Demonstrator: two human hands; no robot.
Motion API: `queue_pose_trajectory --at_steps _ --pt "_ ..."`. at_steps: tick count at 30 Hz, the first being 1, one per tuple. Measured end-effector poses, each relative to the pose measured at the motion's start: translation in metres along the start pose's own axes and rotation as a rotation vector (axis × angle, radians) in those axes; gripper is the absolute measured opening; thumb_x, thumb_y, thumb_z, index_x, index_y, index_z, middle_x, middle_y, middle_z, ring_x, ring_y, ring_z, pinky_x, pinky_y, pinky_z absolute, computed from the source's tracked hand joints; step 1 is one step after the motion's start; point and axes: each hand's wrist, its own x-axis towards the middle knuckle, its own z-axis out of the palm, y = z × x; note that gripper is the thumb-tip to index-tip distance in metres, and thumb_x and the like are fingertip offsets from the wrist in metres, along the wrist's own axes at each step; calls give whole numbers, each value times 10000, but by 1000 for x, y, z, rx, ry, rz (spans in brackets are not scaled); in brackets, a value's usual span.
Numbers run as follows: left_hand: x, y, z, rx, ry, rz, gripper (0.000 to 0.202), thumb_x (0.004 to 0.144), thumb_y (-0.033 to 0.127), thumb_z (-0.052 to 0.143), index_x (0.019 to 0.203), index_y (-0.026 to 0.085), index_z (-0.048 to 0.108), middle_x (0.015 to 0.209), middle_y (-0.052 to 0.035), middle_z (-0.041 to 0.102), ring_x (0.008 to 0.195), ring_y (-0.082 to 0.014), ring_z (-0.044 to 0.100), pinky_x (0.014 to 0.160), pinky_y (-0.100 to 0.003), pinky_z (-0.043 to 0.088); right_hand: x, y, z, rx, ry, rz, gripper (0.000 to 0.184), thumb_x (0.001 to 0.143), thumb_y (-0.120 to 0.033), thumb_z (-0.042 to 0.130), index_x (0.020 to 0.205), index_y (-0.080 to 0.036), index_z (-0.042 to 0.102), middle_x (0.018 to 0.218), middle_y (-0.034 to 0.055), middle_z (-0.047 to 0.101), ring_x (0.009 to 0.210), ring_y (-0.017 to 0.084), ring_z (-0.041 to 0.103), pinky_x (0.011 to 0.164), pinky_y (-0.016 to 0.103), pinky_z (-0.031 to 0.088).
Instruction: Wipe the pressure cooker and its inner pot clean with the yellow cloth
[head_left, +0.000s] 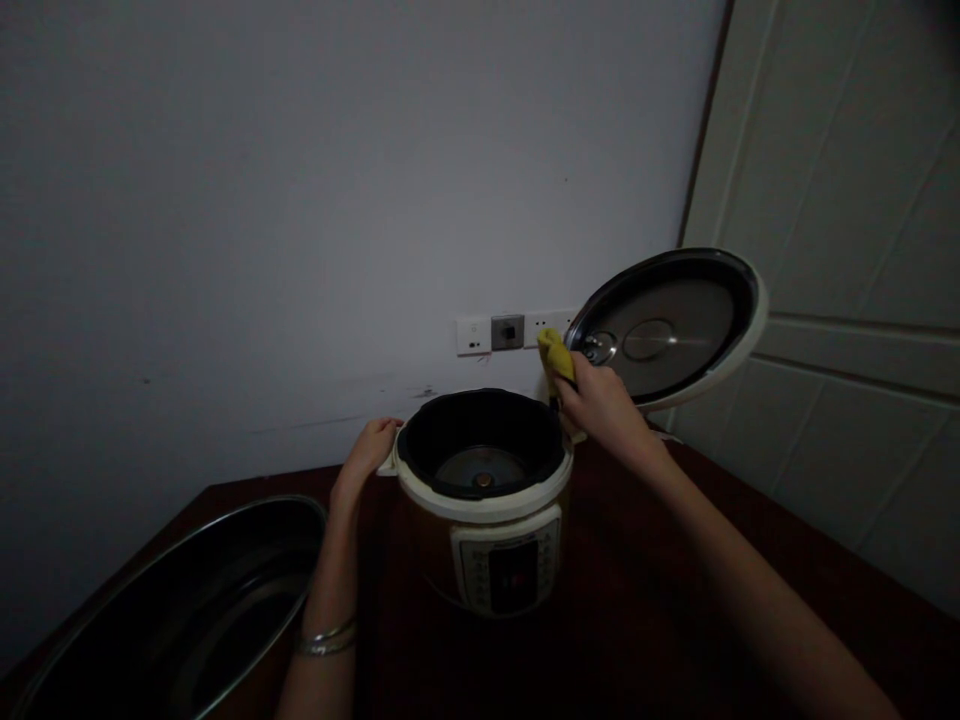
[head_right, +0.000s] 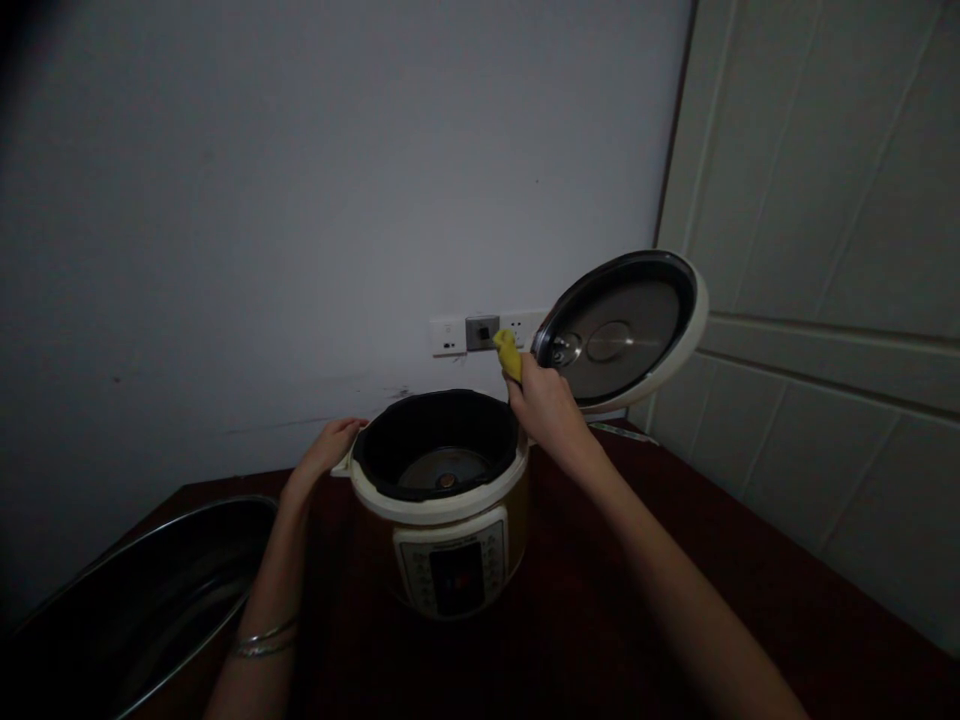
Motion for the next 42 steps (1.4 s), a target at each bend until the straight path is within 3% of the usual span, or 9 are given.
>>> queue_pose_trajectory --at_steps 6,10,16,20,23,26,31,35,42 --pt "2 -1 -1 0 -19 -12 444 702 354 380 888 79 675 962 -150 692 909 -242 625 823 -308 445 22 -4 45 -66 -181 -16 253 881 -187 386 1082 -93 508 977 171 648 918 262 622 731 289 407" --pt "3 -2 -1 -3 -35 -2 458 689 357 379 903 78 673 982 -149 687 921 -239 618 840 -310 437 16 -5 52 -70 -178 31 256 885 -204 372 1074 -89 501 951 182 648 906 274 626 725 308 419" --pt "3 -1 -1 -5 -23 -5 449 670 365 376 858 84 671 938 -131 696 903 -238 620 841 -312 438 -12 -12 29 -120 -179 18 241 879 -166 365 1038 -67 517 941 188 650 884 271 630 725 315 415" --pt "3 2 -1 -15 -28 -16 442 671 380 375 838 93 667 906 -121 701 874 -234 626 812 -306 451 -29 -5 3 -85 -200 -85 218 875 -193 394 978 -84 551 945 177 650 873 253 628 701 299 403" --pt "4 0 0 -15 -15 -22 434 666 388 379 816 102 669 880 -115 704 855 -232 628 799 -298 455 -27 2 -16 -95 -199 -97 230 878 -241 396 958 -101 561 893 165 656 805 250 630 656 302 398" --pt "7 -6 1 -29 -15 -14 421 659 392 387 809 122 673 869 -98 707 841 -226 631 786 -285 459 -14 2 -23 -131 -93 -97 249 878 -206 366 1039 -101 524 906 159 653 812 250 624 666 307 400" --pt "11 -12 2 -37 -14 6 416 649 390 391 804 131 677 874 -96 709 838 -226 633 777 -284 461 15 -4 11 -185 -222 -120 251 856 -125 388 1066 -109 524 1018 173 633 925 244 609 738 292 409" --pt "13 -12 2 -45 -8 -9 432 650 396 388 803 117 680 871 -105 708 848 -228 632 788 -292 464 29 -5 42 -165 -278 -92 225 880 -181 399 1021 -108 558 1020 170 645 937 233 616 739 263 419" --pt "12 -10 2 -38 -1 -14 427 659 395 388 808 127 684 887 -107 706 866 -228 632 796 -298 465 10 -9 42 -153 -243 -23 261 895 -180 359 1052 -72 537 1008 197 642 946 259 615 756 293 424"
